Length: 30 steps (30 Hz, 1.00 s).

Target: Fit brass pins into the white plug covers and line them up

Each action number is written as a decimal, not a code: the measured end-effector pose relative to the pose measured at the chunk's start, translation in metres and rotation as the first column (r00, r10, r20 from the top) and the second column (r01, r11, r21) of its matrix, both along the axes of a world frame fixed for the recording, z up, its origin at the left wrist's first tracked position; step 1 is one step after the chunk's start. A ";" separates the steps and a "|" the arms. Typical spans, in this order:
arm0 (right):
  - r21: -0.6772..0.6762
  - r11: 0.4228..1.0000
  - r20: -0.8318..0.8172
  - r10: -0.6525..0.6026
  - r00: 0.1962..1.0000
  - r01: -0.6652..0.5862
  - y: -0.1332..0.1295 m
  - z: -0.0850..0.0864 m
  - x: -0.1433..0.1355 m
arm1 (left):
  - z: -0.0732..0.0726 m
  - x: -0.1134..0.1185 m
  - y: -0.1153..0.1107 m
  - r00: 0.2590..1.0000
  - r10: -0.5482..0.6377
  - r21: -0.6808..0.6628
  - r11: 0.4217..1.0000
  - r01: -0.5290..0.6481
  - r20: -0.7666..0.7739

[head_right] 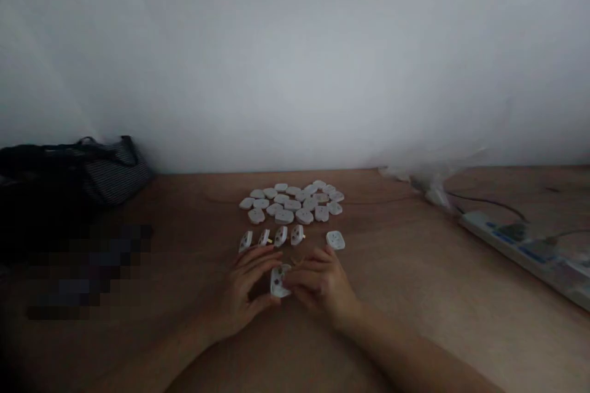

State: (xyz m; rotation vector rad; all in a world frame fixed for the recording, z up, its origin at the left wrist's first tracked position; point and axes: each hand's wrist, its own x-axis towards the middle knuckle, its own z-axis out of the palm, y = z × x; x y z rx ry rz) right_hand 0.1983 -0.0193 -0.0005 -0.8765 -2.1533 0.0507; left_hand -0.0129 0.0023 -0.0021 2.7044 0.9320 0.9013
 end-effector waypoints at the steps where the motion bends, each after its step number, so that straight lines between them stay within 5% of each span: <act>1: 0.002 1.000 0.019 -0.009 1.000 0.009 0.000 0.001 0.000 | 0.000 0.000 0.000 1.000 0.002 0.002 1.000 -0.002 0.003; 6: -0.024 0.999 0.042 -0.026 0.999 0.028 -0.001 0.011 0.005 | 0.001 0.000 0.001 0.999 0.012 -0.009 1.000 -0.011 0.046; 13: -0.287 0.957 -0.029 -0.048 0.998 0.037 0.005 0.007 0.005 | -0.001 0.002 0.000 0.992 -0.019 -0.056 0.998 0.026 0.126; 22: -0.428 0.893 -0.282 0.010 0.959 -0.135 0.010 0.003 0.010 | 0.000 0.004 -0.005 0.979 0.030 -0.171 0.985 0.005 0.203; 24: -0.409 0.911 -0.235 -0.039 0.971 -0.062 0.021 0.006 0.022 | 0.002 0.005 -0.006 0.987 0.004 -0.212 0.977 0.031 0.163; 26: -0.337 0.932 -0.116 -0.184 0.976 0.136 0.036 0.007 0.035 | 0.003 0.007 -0.007 0.996 -0.055 -0.256 0.964 0.072 0.070; 30: -0.243 0.882 0.173 -0.371 0.912 0.405 0.061 0.005 0.052 | 0.005 0.010 -0.006 0.981 -0.127 -0.319 0.945 0.075 -0.144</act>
